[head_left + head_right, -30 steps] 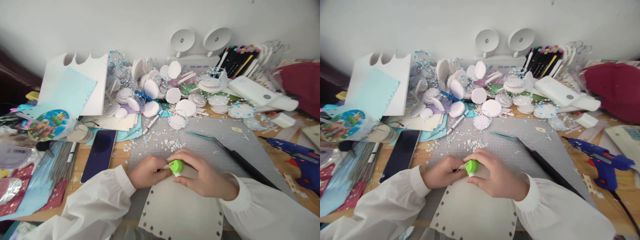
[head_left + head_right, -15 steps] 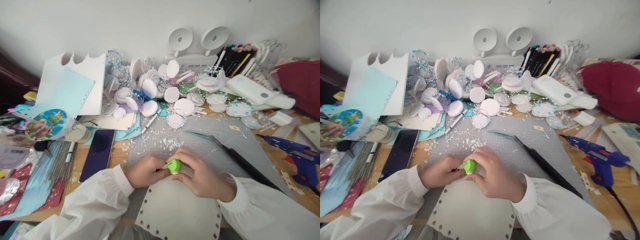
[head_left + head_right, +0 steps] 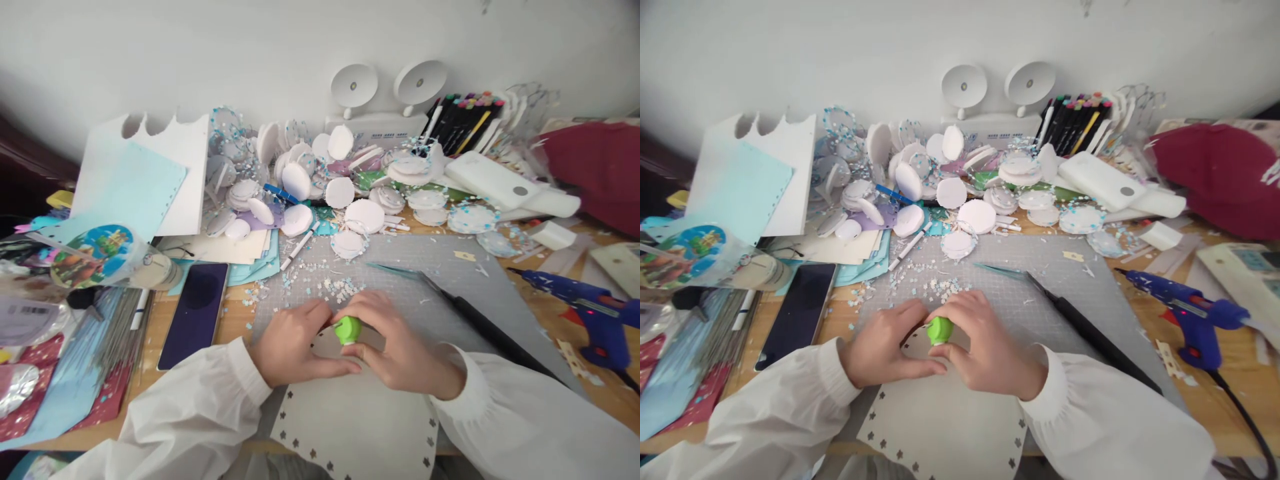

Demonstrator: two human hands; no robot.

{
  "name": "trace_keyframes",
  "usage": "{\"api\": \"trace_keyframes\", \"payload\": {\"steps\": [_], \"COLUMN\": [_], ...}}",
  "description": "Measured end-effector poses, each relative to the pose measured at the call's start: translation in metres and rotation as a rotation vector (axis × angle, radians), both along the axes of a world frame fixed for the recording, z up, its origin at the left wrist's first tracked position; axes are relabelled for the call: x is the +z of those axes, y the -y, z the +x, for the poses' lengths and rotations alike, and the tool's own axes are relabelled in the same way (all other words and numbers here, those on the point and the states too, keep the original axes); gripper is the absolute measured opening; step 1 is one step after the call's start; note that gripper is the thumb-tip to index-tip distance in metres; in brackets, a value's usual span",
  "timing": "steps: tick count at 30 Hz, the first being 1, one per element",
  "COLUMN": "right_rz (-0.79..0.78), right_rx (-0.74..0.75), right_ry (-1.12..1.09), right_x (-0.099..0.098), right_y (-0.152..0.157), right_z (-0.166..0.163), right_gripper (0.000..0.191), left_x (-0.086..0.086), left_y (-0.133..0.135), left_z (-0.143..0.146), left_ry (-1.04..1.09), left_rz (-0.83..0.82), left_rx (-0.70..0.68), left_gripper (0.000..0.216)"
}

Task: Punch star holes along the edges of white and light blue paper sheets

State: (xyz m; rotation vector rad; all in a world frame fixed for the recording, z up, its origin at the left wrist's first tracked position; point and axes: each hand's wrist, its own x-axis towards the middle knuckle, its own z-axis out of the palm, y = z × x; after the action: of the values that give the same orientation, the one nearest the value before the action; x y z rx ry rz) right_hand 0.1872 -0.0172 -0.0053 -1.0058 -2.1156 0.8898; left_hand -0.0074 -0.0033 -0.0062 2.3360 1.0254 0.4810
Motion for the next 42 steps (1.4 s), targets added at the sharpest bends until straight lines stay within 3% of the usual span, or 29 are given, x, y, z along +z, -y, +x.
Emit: {"api": "trace_keyframes", "payload": {"steps": [5, 13, 17, 27, 36, 42], "right_rz": [0.026, 0.063, 0.062, 0.001, -0.038, -0.099], "right_rx": [0.030, 0.030, 0.029, -0.016, 0.018, 0.028], "right_ry": [0.023, 0.018, 0.003, -0.087, -0.097, -0.131], "right_x": [-0.004, -0.007, -0.007, -0.008, -0.005, -0.003], "right_y": [0.002, 0.003, 0.002, -0.001, -0.004, -0.003], "right_z": [-0.004, -0.007, -0.007, -0.003, 0.001, 0.002], "right_gripper": [0.017, 0.021, 0.022, 0.020, 0.026, 0.027], "left_x": [-0.007, -0.011, -0.012, -0.009, -0.013, -0.012], "left_y": [-0.002, -0.002, -0.003, -0.008, -0.005, -0.005], "left_z": [-0.003, -0.004, -0.004, -0.008, -0.008, -0.008], "left_ry": [0.034, 0.097, 0.119, 0.167, 0.139, 0.143], "left_rz": [0.245, 0.341, 0.288, -0.045, 0.117, 0.141], "left_rx": [-0.096, -0.117, -0.100, -0.096, -0.118, -0.133], "left_gripper": [0.046, 0.044, 0.043, 0.033, 0.023, 0.021]}}
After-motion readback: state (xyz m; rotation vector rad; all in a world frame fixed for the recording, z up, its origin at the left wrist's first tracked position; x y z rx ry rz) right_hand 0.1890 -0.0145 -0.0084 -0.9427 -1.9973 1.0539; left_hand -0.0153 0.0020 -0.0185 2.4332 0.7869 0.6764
